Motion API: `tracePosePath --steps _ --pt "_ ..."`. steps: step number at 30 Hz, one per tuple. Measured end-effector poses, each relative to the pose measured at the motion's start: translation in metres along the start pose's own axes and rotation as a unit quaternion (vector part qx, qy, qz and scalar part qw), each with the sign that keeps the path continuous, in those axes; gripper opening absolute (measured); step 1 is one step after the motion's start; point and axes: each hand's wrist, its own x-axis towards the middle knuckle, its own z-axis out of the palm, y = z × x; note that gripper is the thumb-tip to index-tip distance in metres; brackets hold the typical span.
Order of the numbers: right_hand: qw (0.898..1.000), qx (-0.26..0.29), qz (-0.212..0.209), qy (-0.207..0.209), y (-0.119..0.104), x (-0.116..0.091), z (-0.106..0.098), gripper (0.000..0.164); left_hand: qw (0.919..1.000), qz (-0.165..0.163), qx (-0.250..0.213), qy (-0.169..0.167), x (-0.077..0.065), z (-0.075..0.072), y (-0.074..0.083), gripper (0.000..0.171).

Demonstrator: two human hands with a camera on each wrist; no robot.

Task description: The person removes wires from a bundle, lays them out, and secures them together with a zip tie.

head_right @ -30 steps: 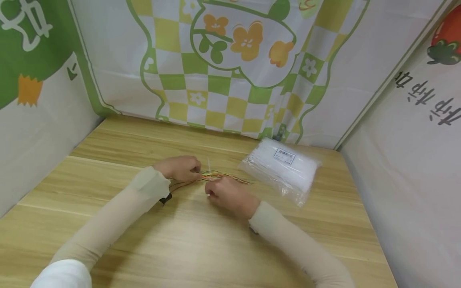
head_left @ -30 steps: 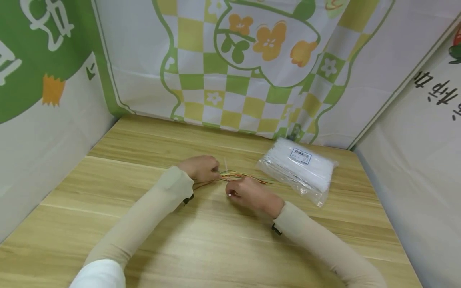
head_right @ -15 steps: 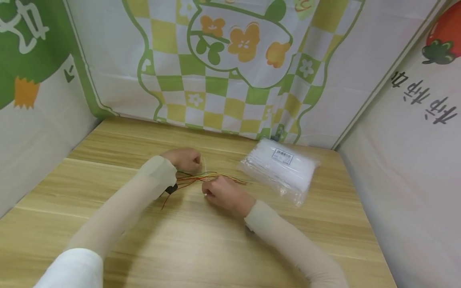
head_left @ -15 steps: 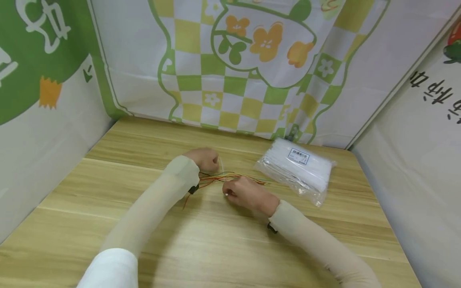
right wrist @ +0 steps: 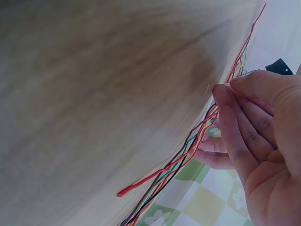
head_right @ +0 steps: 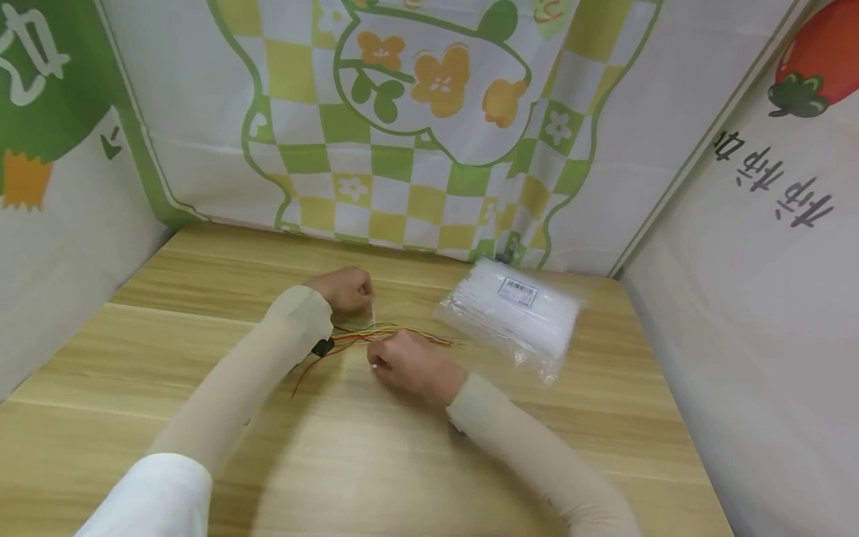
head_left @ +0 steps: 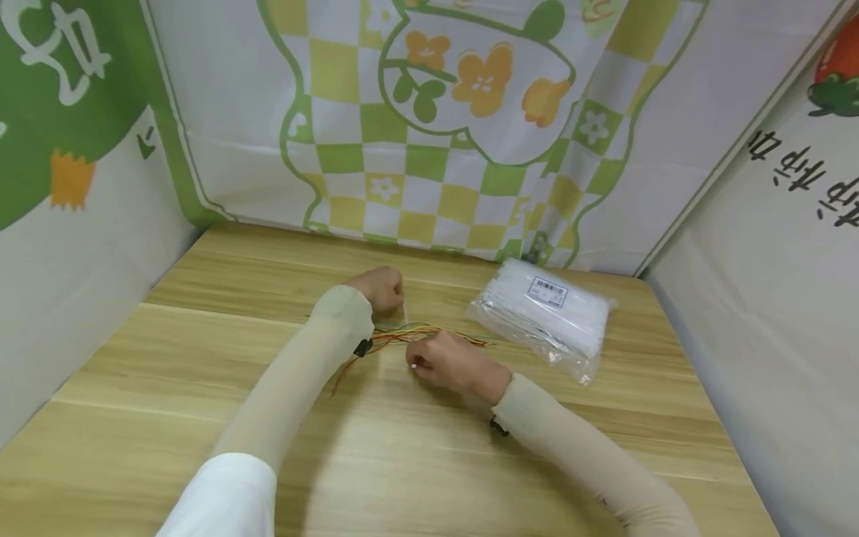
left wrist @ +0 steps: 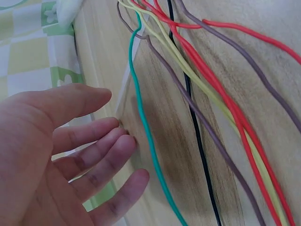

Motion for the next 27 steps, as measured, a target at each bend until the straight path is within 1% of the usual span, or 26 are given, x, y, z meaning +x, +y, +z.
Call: tracePosePath --steps 4,8,13,17,19,21,24,27 --pt "1.0 -0.003 -0.005 0.009 0.0009 0.0003 0.0016 0.008 0.9998 0.01 0.006 0.015 0.001 0.0005 -0.0004 0.016" --pt "1.0 -0.005 -0.01 0.013 0.0017 0.0007 0.0015 0.008 0.9996 0.019 0.01 0.02 0.0024 -0.0003 -0.0013 0.018" --pt "1.0 -0.005 -0.007 0.006 0.0018 0.001 0.0022 0.008 0.9996 0.017 0.014 0.017 0.004 -0.0007 -0.0012 0.018" --pt "1.0 -0.002 -0.004 0.003 0.0007 0.0012 0.0026 0.008 0.9998 0.014 0.003 0.012 0.0046 0.0004 -0.0021 0.019" --pt "1.0 0.001 -0.004 0.002 -0.0001 0.0013 0.0024 0.007 0.9998 0.011 -0.009 0.014 0.005 0.0016 -0.0035 0.018" --pt "1.0 0.0 -0.005 0.002 -0.0004 0.0014 0.0023 0.007 0.9993 0.013 -0.026 0.022 0.0057 0.0029 -0.0048 0.017" --pt "1.0 0.002 -0.007 0.004 -0.0005 0.0014 0.0014 0.007 0.9963 0.022 -0.077 0.031 0.0067 0.0051 -0.0061 0.015" --pt "1.0 0.006 -0.006 0.007 -0.0001 0.0017 0.0005 0.008 0.9905 0.025 -0.13 0.036 0.0056 0.0065 -0.005 0.016"
